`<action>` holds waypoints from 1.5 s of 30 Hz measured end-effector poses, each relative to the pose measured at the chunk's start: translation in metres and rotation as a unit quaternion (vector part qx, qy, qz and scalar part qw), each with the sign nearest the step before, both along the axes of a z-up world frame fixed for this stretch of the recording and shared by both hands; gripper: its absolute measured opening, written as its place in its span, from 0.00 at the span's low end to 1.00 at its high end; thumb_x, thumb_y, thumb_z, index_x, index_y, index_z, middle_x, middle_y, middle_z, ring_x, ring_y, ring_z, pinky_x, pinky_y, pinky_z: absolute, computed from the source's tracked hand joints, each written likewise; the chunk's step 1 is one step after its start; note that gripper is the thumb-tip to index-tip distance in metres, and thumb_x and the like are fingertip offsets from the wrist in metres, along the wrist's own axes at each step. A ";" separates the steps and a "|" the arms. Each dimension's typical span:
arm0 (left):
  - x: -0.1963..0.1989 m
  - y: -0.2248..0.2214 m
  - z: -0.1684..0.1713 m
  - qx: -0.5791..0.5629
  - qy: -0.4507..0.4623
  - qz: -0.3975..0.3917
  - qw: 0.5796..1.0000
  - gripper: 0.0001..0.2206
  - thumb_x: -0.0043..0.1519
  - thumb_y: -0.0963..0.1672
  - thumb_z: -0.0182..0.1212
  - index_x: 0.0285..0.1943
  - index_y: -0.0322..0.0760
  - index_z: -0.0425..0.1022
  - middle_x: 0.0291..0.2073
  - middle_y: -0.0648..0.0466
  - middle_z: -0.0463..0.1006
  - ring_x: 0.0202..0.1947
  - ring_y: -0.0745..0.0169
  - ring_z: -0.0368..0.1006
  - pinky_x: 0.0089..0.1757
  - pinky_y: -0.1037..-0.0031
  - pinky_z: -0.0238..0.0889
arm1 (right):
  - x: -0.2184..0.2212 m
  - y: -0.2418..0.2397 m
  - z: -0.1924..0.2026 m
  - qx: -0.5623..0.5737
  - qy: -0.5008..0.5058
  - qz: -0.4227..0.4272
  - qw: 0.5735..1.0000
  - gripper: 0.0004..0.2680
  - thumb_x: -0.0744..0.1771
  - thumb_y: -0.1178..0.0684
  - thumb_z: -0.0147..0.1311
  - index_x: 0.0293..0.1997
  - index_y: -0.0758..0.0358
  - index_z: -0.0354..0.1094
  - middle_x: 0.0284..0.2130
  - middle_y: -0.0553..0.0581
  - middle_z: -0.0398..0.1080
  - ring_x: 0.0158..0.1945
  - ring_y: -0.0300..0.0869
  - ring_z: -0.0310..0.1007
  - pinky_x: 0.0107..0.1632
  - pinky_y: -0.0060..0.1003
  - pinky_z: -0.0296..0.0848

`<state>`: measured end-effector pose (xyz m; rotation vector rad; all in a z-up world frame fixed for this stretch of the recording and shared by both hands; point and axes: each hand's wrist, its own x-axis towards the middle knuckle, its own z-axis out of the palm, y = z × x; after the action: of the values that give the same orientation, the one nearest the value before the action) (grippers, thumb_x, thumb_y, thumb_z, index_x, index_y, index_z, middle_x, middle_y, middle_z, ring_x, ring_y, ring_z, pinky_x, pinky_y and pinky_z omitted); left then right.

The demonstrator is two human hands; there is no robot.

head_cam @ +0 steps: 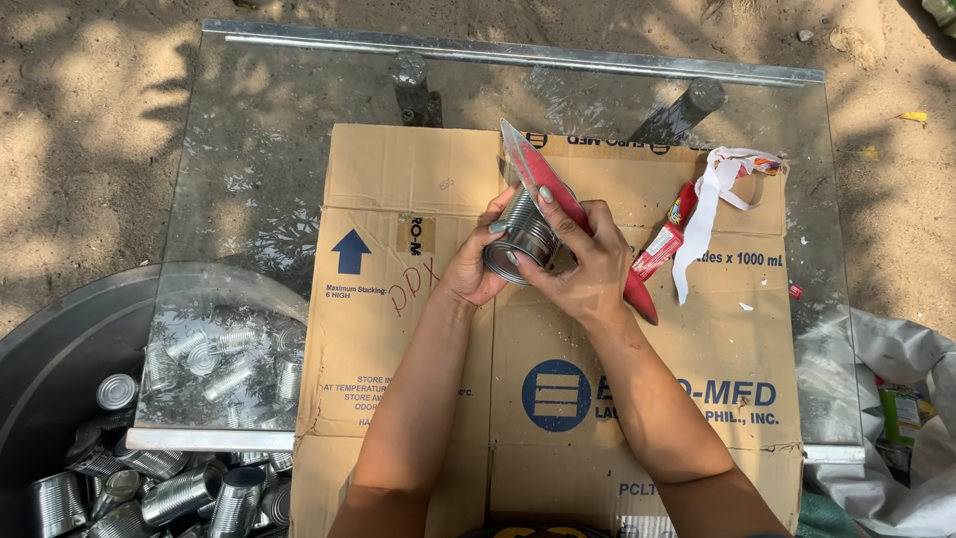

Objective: Scraping a paper label off a metal tin can using a knife

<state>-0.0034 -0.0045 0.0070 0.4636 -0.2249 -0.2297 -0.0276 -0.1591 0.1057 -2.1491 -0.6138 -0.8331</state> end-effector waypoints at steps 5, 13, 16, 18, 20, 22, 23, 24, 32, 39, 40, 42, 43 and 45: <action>0.000 0.000 0.002 0.000 0.000 0.000 1.000 0.33 0.60 0.45 0.55 0.78 0.39 0.51 0.68 0.37 0.63 0.65 0.42 0.64 0.61 0.53 0.61 | 0.001 -0.001 -0.001 -0.003 -0.005 -0.009 1.000 0.27 0.56 0.45 0.75 0.62 0.47 0.74 0.37 0.57 0.67 0.33 0.54 0.73 0.38 0.47 0.72; 0.000 0.000 0.001 0.008 0.009 -0.002 1.000 0.34 0.60 0.45 0.56 0.78 0.41 0.52 0.69 0.37 0.62 0.65 0.42 0.63 0.61 0.53 0.60 | 0.001 -0.003 0.001 -0.017 0.011 -0.008 1.000 0.28 0.55 0.47 0.75 0.62 0.48 0.74 0.34 0.60 0.67 0.31 0.59 0.72 0.35 0.52 0.71; 0.001 0.000 -0.003 0.008 0.010 0.006 1.000 0.33 0.61 0.44 0.54 0.78 0.41 0.51 0.70 0.37 0.61 0.66 0.41 0.62 0.62 0.53 0.59 | 0.002 -0.002 0.002 -0.029 0.007 -0.018 0.999 0.27 0.55 0.45 0.76 0.61 0.46 0.75 0.35 0.58 0.67 0.31 0.56 0.73 0.35 0.50 0.71; 0.002 0.001 -0.003 0.010 0.011 0.006 1.000 0.33 0.61 0.44 0.55 0.78 0.42 0.51 0.69 0.38 0.62 0.66 0.43 0.63 0.61 0.54 0.60 | 0.002 -0.001 0.004 -0.024 0.004 -0.021 0.999 0.28 0.55 0.46 0.76 0.62 0.47 0.75 0.35 0.56 0.67 0.32 0.55 0.73 0.36 0.49 0.72; 0.001 0.000 -0.003 0.011 0.012 0.005 1.000 0.33 0.61 0.45 0.55 0.78 0.42 0.51 0.69 0.38 0.61 0.66 0.42 0.63 0.61 0.54 0.60 | 0.003 -0.002 0.001 -0.020 0.006 -0.022 1.000 0.28 0.55 0.45 0.76 0.61 0.47 0.75 0.35 0.56 0.68 0.32 0.54 0.73 0.36 0.49 0.72; -0.001 0.000 -0.001 0.011 0.015 0.006 1.000 0.33 0.61 0.45 0.55 0.78 0.42 0.51 0.70 0.38 0.61 0.66 0.42 0.62 0.61 0.54 0.60 | 0.002 -0.002 0.002 -0.017 0.010 -0.021 1.000 0.28 0.55 0.45 0.76 0.61 0.47 0.75 0.35 0.56 0.68 0.32 0.54 0.73 0.36 0.48 0.72; -0.003 -0.001 0.001 0.006 0.014 0.006 1.000 0.33 0.61 0.44 0.56 0.78 0.42 0.51 0.70 0.38 0.61 0.66 0.42 0.62 0.61 0.54 0.60 | 0.000 -0.001 0.004 -0.015 0.009 -0.018 1.000 0.27 0.55 0.46 0.76 0.61 0.47 0.75 0.35 0.56 0.67 0.31 0.54 0.73 0.36 0.48 0.72; -0.002 -0.001 0.004 0.002 0.010 0.006 1.000 0.33 0.61 0.44 0.56 0.78 0.42 0.51 0.69 0.39 0.61 0.67 0.43 0.62 0.62 0.54 0.59 | 0.000 0.000 0.007 -0.013 0.004 -0.016 1.000 0.27 0.55 0.47 0.76 0.61 0.48 0.75 0.35 0.56 0.67 0.31 0.54 0.73 0.36 0.48 0.72; 0.004 -0.001 -0.012 0.003 0.000 0.013 1.000 0.32 0.61 0.43 0.54 0.78 0.41 0.51 0.70 0.36 0.59 0.67 0.39 0.61 0.62 0.52 0.59 | 0.004 -0.002 0.005 -0.037 -0.010 -0.014 0.999 0.25 0.56 0.46 0.76 0.59 0.48 0.76 0.33 0.56 0.66 0.29 0.54 0.72 0.33 0.49 0.71; 0.004 -0.001 -0.022 0.007 0.003 0.002 1.000 0.33 0.60 0.44 0.56 0.77 0.40 0.52 0.68 0.36 0.61 0.65 0.39 0.63 0.60 0.52 0.62 | 0.001 -0.007 0.003 -0.059 0.009 -0.029 0.998 0.23 0.58 0.42 0.73 0.59 0.46 0.76 0.30 0.54 0.64 0.27 0.53 0.72 0.32 0.48 0.73; 0.004 -0.001 -0.020 0.008 0.001 0.000 1.000 0.33 0.60 0.44 0.56 0.77 0.40 0.52 0.68 0.36 0.61 0.65 0.39 0.63 0.60 0.52 0.62 | 0.001 -0.008 0.003 -0.058 0.007 -0.031 0.998 0.23 0.58 0.42 0.73 0.59 0.46 0.76 0.30 0.54 0.64 0.27 0.53 0.72 0.32 0.48 0.73; 0.002 0.000 -0.015 0.015 0.002 0.000 1.000 0.32 0.61 0.44 0.56 0.77 0.41 0.53 0.68 0.36 0.62 0.65 0.39 0.63 0.60 0.52 0.62 | 0.000 -0.008 0.004 -0.055 0.035 -0.019 0.998 0.24 0.58 0.42 0.73 0.61 0.44 0.75 0.30 0.54 0.65 0.26 0.53 0.73 0.31 0.49 0.73; 0.003 0.000 -0.013 0.015 0.000 -0.001 1.000 0.32 0.61 0.44 0.56 0.77 0.41 0.53 0.68 0.36 0.62 0.65 0.39 0.63 0.60 0.52 0.62 | 0.001 -0.008 0.004 -0.055 0.034 -0.019 0.998 0.24 0.58 0.42 0.73 0.61 0.44 0.75 0.30 0.54 0.65 0.26 0.53 0.73 0.31 0.49 0.73; 0.002 0.000 -0.010 0.014 -0.001 -0.004 1.000 0.32 0.61 0.44 0.56 0.77 0.40 0.52 0.67 0.35 0.62 0.65 0.39 0.64 0.59 0.51 0.63 | 0.000 -0.008 0.003 -0.048 0.034 -0.031 0.998 0.24 0.58 0.40 0.73 0.60 0.43 0.75 0.29 0.52 0.63 0.25 0.52 0.72 0.29 0.47 0.72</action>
<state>-0.0016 -0.0041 -0.0034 0.4918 -0.2257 -0.2402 -0.0272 -0.1670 0.1092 -2.2837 -0.5653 -0.7727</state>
